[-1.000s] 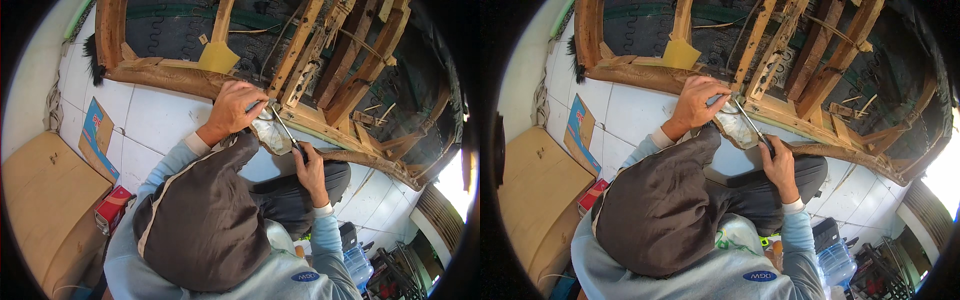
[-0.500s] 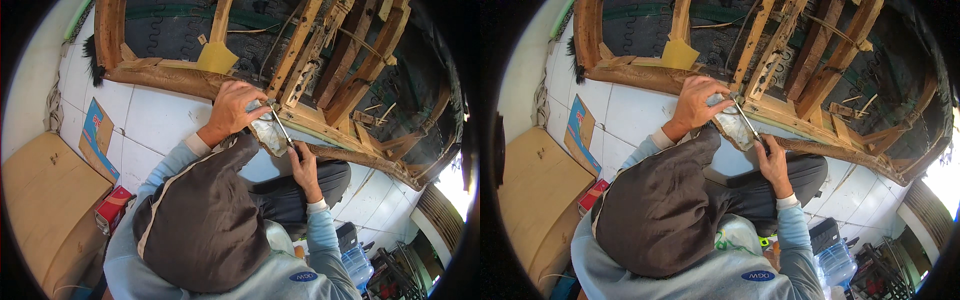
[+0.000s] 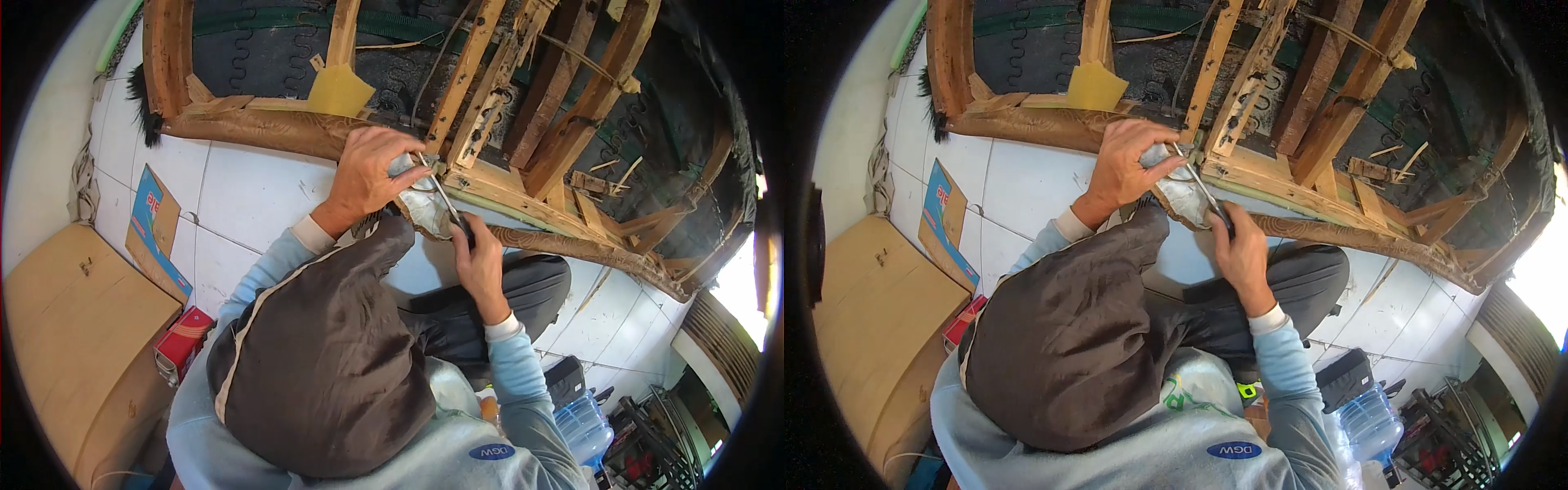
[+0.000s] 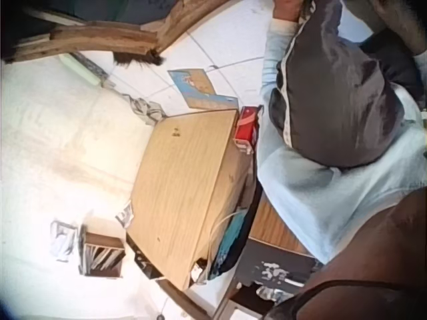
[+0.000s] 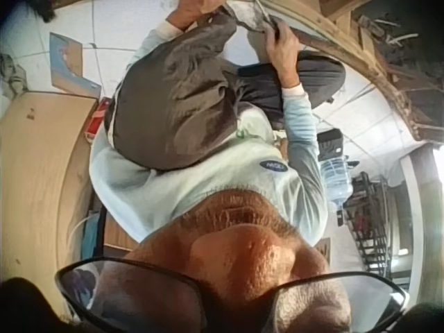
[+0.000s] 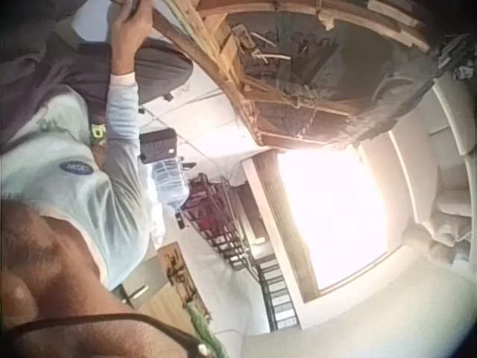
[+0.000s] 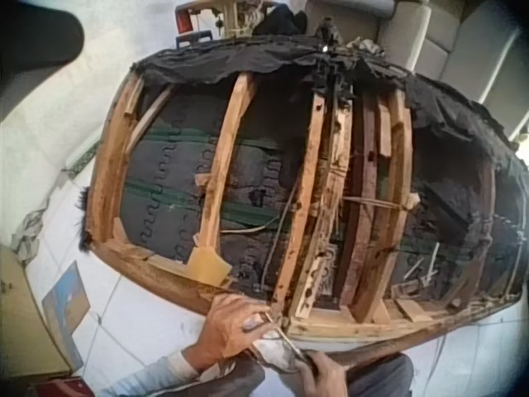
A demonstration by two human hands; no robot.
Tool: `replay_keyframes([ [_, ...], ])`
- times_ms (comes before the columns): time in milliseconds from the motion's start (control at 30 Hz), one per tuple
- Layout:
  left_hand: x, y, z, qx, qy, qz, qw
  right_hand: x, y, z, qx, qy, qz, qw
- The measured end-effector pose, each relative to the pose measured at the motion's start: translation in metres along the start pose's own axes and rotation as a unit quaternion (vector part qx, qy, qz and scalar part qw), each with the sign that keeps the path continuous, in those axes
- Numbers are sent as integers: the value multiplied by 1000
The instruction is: The person is repairing a wooden furniture frame by removing staples and fabric. They use a screwdriver to pry up staples and pliers to pull them out, then peel away the fabric covering the frame.
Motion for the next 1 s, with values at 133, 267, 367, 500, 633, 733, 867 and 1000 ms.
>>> replay_keyframes([
  [133, 10, 5, -8, -27, 50, -12, 998, -4, 0, 15, 137, -57, 94, 984],
  [267, 13, 1, 16, 23, -42, -17, 999, -48, 37, -29, 145, 118, 90, 978],
  [367, 9, 2, 16, 82, 34, -53, 995, -72, 73, -100, 192, 299, 172, 919],
  [500, 17, 3, 16, 28, 23, -91, 995, -134, 134, -183, 204, 476, 264, 814],
  [633, 14, -1, 22, 24, -2, -101, 995, -286, 263, -142, 102, 484, 477, 726],
  [733, 8, -4, 25, -7, 16, -106, 994, -371, 306, -93, -10, 472, 571, 672],
  [867, 3, 9, 18, 8, 51, -28, 998, -413, 288, -74, -88, 456, 656, 595],
  [1000, 5, 19, 12, 94, -12, 93, 991, -365, 245, -71, -214, 383, 612, 658],
])
Point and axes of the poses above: each hand's wrist, its own x-axis towards the middle knuckle, its own z-axis out of the palm, y = z × x, the point moved 6 cm from there along x, towards the middle knuckle, and after that the axes turned 5 degrees about -x, right-handed, at the moved point
